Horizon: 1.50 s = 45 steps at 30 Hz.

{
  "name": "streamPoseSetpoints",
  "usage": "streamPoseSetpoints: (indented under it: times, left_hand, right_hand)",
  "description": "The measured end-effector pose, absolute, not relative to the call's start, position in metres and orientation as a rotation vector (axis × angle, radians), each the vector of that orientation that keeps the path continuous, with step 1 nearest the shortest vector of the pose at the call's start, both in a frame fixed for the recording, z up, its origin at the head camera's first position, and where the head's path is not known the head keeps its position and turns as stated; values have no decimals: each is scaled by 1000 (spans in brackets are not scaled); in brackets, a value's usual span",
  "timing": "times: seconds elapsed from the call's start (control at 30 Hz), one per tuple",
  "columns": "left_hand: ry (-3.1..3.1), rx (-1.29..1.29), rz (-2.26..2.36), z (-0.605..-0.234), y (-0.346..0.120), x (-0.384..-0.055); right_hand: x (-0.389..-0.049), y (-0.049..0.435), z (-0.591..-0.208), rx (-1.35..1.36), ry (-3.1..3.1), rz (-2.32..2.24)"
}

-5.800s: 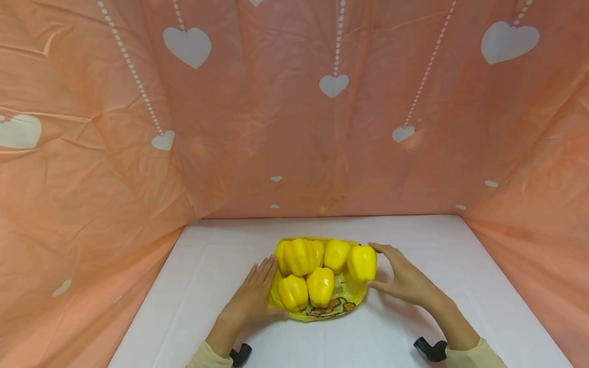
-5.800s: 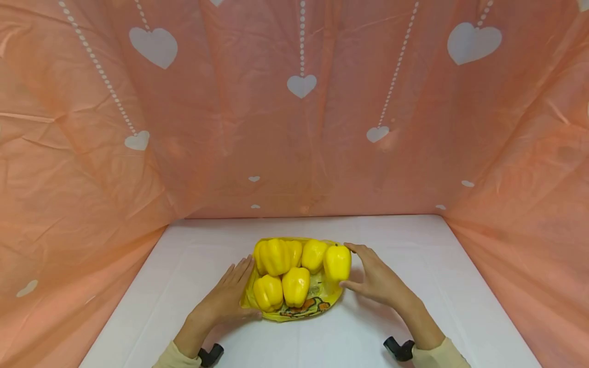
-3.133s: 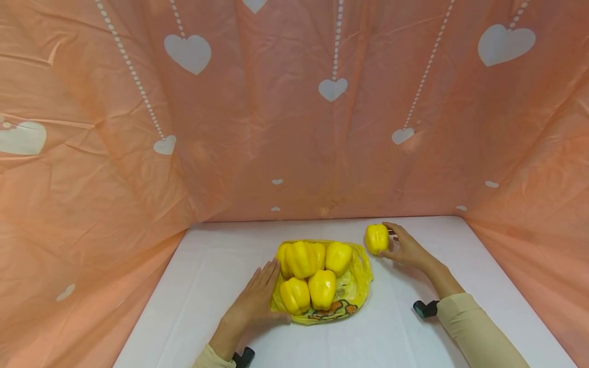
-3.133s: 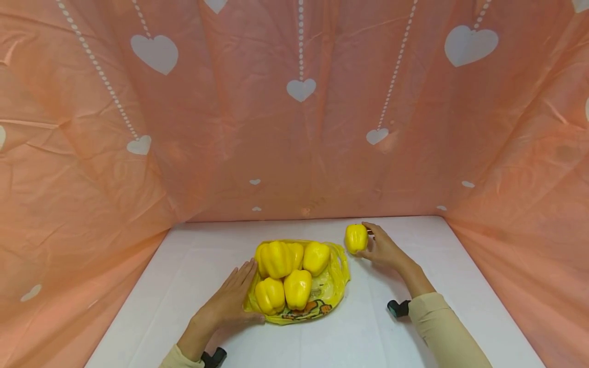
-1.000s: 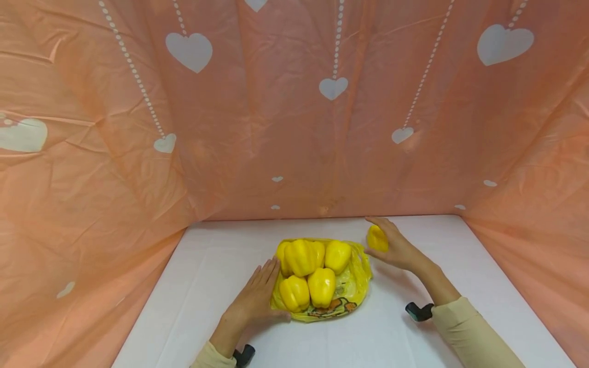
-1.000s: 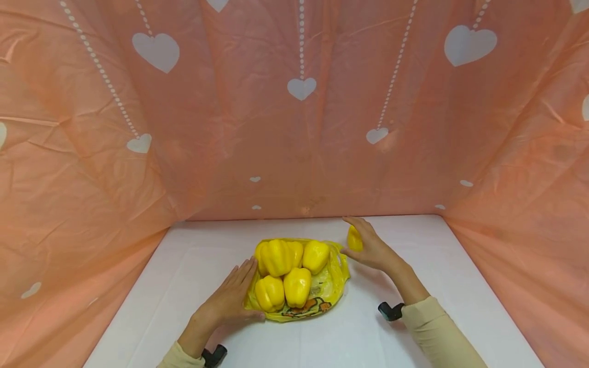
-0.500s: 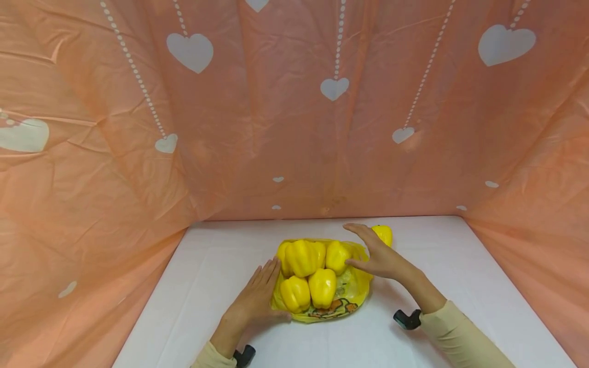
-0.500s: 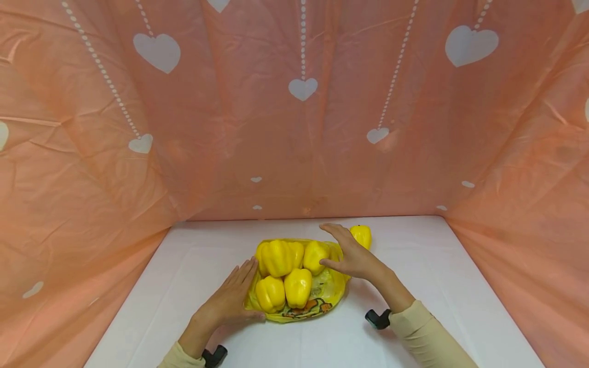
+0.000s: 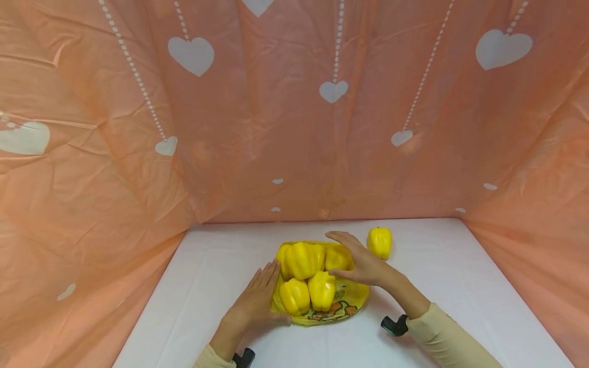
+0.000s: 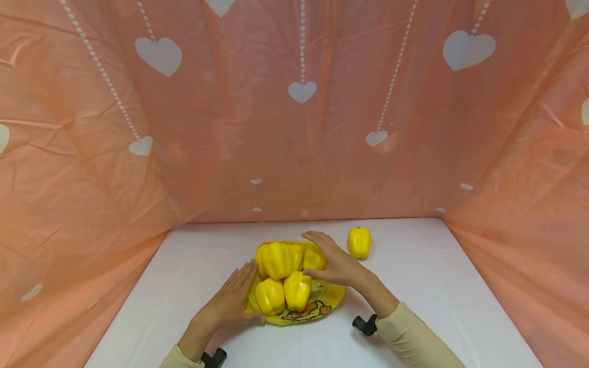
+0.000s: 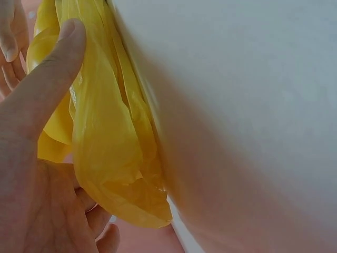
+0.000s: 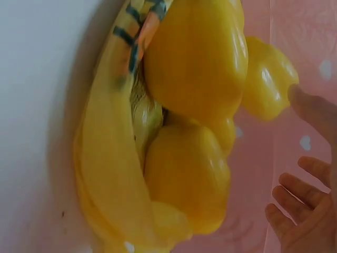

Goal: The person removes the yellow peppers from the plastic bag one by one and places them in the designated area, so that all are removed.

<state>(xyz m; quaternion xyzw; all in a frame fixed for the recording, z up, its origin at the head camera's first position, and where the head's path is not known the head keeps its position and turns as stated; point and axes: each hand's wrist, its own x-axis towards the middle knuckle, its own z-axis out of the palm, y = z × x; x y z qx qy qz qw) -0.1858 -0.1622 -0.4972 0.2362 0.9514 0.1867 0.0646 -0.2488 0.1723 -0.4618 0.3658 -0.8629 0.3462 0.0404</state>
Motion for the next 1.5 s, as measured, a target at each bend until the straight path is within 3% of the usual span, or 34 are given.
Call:
streamPoseSetpoints:
  times: [0.73, 1.5]
  left_hand:
    - [2887, 738, 555, -498, -162, -184]
    - [2889, 731, 521, -499, -161, -185]
  right_hand:
    - [-252, 133, -467, 1216, -2703, 1106]
    - [-257, 121, -475, 1221, -2731, 1157]
